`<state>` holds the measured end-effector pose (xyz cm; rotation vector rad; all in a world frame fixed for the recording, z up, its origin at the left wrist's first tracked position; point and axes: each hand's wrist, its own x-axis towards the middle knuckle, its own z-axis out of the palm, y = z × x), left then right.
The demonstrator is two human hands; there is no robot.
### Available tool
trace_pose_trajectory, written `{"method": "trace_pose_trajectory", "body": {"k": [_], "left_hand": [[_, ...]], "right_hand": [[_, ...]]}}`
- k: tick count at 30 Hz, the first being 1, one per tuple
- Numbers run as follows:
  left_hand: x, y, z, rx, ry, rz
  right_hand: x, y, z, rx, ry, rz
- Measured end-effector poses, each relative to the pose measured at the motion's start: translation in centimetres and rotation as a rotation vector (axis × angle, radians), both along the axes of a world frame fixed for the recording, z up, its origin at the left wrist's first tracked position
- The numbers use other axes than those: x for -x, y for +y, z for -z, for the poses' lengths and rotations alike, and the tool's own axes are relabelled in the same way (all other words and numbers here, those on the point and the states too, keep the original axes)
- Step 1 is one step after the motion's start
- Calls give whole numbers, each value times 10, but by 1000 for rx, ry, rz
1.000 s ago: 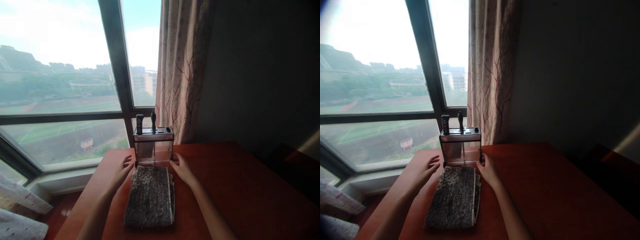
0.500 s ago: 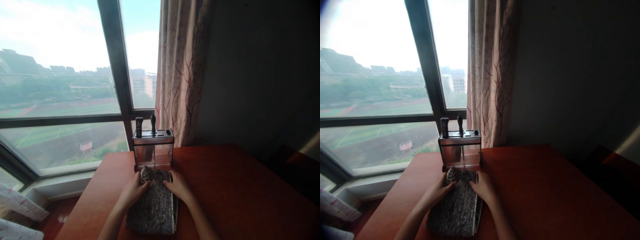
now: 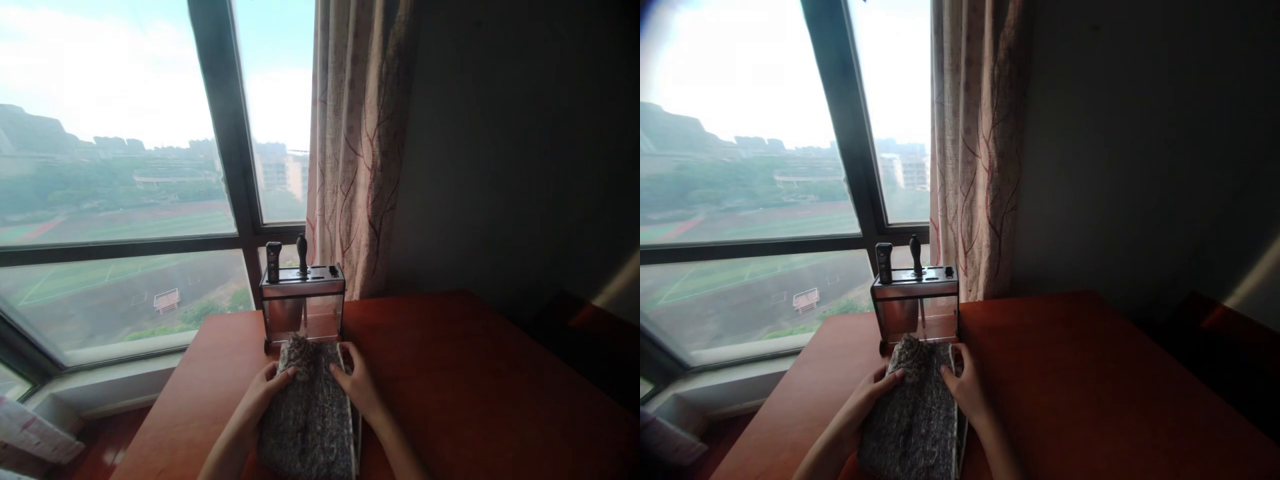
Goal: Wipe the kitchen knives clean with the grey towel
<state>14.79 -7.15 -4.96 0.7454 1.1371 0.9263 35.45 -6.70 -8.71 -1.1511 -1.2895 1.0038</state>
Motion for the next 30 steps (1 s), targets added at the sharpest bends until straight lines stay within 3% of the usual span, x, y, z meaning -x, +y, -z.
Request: {"method": "trace_pose_trajectory", "body": {"k": [7, 14, 20, 26, 30], "left_hand": [[-9, -6, -6, 31, -134, 14], [-5, -8, -11, -19, -114, 11], [-2, -7, -9, -39, -74, -37], [-1, -13, -20, -69, -167, -16], [1, -15, -24, -89, -196, -48]], "right_hand": [[-5, -1, -9, 95, 303, 4], [-8, -3, -13, 144, 536, -55], [-11, -7, -24, 183, 560, -127], [-12, -6, -24, 166, 623, -184], [-9, -9, -25, 237, 579, -253]]}}
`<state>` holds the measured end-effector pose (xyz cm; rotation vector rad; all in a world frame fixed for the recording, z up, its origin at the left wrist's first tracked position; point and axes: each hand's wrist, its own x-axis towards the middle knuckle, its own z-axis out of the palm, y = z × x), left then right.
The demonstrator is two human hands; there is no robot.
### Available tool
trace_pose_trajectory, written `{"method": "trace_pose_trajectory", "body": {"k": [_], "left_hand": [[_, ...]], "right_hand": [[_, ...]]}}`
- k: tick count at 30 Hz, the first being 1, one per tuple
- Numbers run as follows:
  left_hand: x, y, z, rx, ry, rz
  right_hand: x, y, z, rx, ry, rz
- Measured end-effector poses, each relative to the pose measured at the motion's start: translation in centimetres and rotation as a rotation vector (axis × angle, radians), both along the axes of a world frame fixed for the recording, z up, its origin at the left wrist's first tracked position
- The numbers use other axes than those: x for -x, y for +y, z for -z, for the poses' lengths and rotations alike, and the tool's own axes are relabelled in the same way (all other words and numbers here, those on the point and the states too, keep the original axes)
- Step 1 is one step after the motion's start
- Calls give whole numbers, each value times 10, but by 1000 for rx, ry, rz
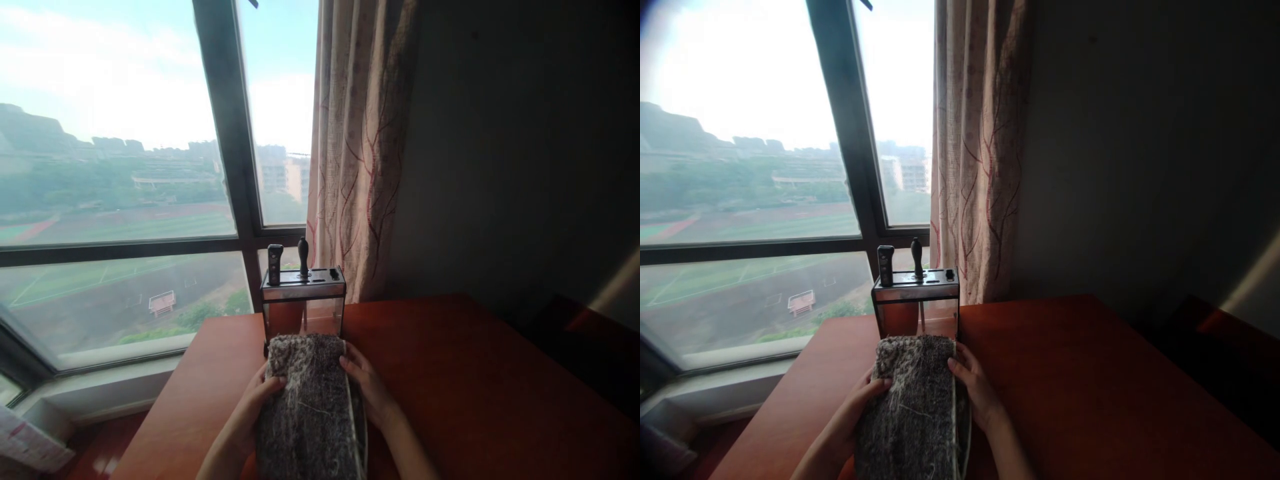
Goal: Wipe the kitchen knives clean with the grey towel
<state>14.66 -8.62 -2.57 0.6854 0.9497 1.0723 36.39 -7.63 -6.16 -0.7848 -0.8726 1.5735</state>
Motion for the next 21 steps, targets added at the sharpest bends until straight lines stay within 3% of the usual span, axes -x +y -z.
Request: {"method": "trace_pose_trajectory", "body": {"k": [7, 14, 21], "left_hand": [[13, 6, 12, 103, -87, -54], [12, 8, 11, 164, -133, -134], [8, 6, 12, 257, -171, -134]], "right_hand": [[0, 0, 2, 57, -55, -133], [-3, -2, -1, 44, 146, -65], [18, -4, 17, 150, -13, -6]]}}
